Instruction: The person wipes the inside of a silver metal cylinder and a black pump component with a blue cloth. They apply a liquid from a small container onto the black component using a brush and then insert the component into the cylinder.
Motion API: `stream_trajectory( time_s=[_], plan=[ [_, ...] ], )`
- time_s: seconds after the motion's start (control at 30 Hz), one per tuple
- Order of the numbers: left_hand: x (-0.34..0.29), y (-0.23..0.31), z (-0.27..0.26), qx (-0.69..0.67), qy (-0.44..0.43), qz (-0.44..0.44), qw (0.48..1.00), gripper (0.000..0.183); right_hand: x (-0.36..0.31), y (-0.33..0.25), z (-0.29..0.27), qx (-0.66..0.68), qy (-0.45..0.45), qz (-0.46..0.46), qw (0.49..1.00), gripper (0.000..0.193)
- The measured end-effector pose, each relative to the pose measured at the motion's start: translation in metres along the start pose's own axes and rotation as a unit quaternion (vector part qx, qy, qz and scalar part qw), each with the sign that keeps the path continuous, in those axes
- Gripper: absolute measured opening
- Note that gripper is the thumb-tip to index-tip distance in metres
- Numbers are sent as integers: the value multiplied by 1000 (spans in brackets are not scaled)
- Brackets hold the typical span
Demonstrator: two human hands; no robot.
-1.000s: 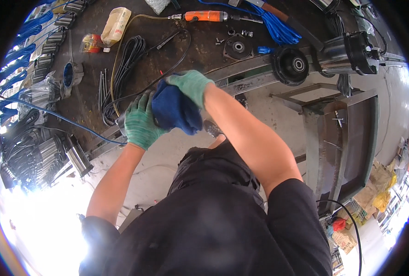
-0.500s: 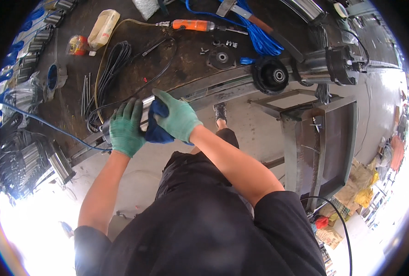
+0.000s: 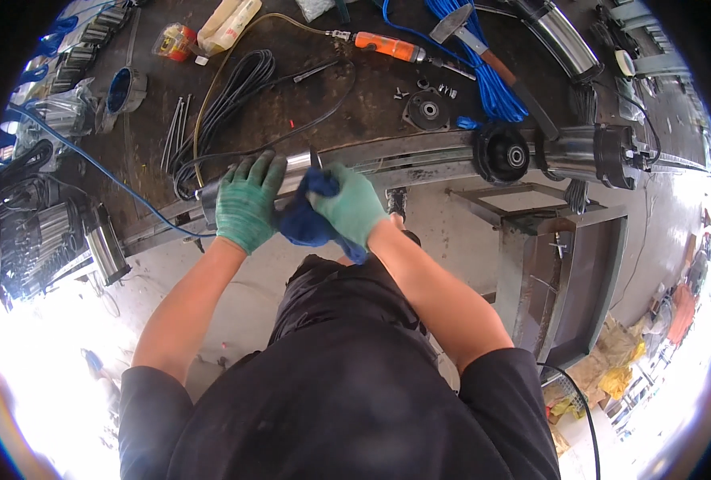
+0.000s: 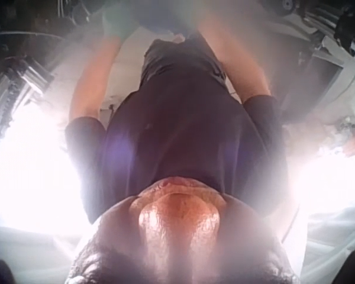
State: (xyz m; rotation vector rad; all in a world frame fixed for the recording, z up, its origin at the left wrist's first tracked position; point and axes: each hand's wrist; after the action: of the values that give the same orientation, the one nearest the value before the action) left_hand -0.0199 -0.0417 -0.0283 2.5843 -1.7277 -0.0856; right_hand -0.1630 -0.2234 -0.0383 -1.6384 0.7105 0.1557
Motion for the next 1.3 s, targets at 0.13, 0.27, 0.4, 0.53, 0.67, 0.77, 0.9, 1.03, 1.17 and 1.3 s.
stream_trajectory(
  time_s=[0.13, 0.27, 0.4, 0.53, 0.67, 0.77, 0.9, 1.03, 1.17, 1.3],
  plan=[
    [3, 7, -13, -16, -51, -15, 998, 110, -17, 28, 2, -119, -15, -59, 991, 36],
    [8, 8, -15, 9, -86, -37, 996, 117, -5, 42, -4, -209, -62, -111, 970, 31],
    [7, 9, -16, -2, -82, -31, 996, 118, 8, 71, -3, -317, -31, -225, 921, 19],
    [4, 11, -16, 0, -69, -32, 997, 117, 8, 77, 2, -341, -6, -263, 902, 18],
    [4, 9, -11, -3, -42, -19, 999, 114, -19, 38, -1, -76, -23, -34, 996, 32],
    [3, 9, -10, -3, -13, -12, 1000, 113, -22, 30, -4, 52, -17, -19, 998, 42],
    [7, 10, -12, -8, -38, -15, 999, 112, -23, 48, -2, 20, 12, -66, 998, 51],
    [7, 13, -13, -4, -49, -34, 998, 113, -28, 40, -23, -292, -59, 41, 954, 71],
    [8, 13, -14, -18, -41, -17, 999, 114, -27, 25, -29, 114, -192, 3, 975, 62],
    [9, 12, -13, -14, -46, -14, 999, 110, -16, 36, -14, 166, -170, -129, 963, 46]
  ],
)
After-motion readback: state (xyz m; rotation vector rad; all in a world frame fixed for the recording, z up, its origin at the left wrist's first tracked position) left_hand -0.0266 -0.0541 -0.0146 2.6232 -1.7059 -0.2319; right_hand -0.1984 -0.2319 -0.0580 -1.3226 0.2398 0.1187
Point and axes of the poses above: each hand's wrist, its own x-axis towards the middle knuckle, its own z-axis out of the palm, y = z × x, and after that the axes turned 5 degrees about z, right-handed
